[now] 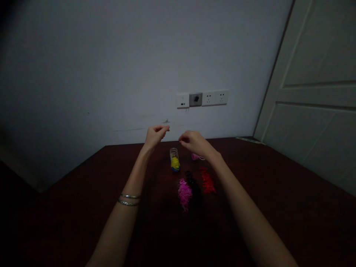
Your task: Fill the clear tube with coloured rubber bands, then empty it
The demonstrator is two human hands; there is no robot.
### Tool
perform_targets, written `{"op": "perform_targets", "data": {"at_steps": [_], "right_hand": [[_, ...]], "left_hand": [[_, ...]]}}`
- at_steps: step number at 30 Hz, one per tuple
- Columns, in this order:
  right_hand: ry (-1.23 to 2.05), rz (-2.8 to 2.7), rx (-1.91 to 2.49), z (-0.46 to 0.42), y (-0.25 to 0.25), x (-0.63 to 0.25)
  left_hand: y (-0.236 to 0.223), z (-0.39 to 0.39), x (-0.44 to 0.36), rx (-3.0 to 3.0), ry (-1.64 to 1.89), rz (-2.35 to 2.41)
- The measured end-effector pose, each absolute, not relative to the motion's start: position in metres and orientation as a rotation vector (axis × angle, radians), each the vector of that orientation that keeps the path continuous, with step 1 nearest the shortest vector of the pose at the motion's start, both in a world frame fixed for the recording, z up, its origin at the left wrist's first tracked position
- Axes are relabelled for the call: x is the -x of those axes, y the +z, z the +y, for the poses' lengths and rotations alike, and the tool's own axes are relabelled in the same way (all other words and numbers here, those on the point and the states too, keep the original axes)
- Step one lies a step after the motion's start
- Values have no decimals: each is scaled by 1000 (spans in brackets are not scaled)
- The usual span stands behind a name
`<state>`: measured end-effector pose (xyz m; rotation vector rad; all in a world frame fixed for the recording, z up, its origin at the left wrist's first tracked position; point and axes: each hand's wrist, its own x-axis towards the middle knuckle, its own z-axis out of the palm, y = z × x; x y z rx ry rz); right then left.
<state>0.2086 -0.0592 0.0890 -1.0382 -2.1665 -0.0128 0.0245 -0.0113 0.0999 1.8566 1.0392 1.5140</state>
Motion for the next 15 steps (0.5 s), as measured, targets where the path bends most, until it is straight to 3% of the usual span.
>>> {"op": "perform_targets", "data": {"at_steps": [7, 15], "right_hand": [[42, -2145, 1106, -64, 82, -232], [181, -2196, 1187, -66, 29, -239]], "left_hand": [[88, -45, -32, -2177, 1192, 1016], [29, -81, -23, -2574, 413, 823]]}}
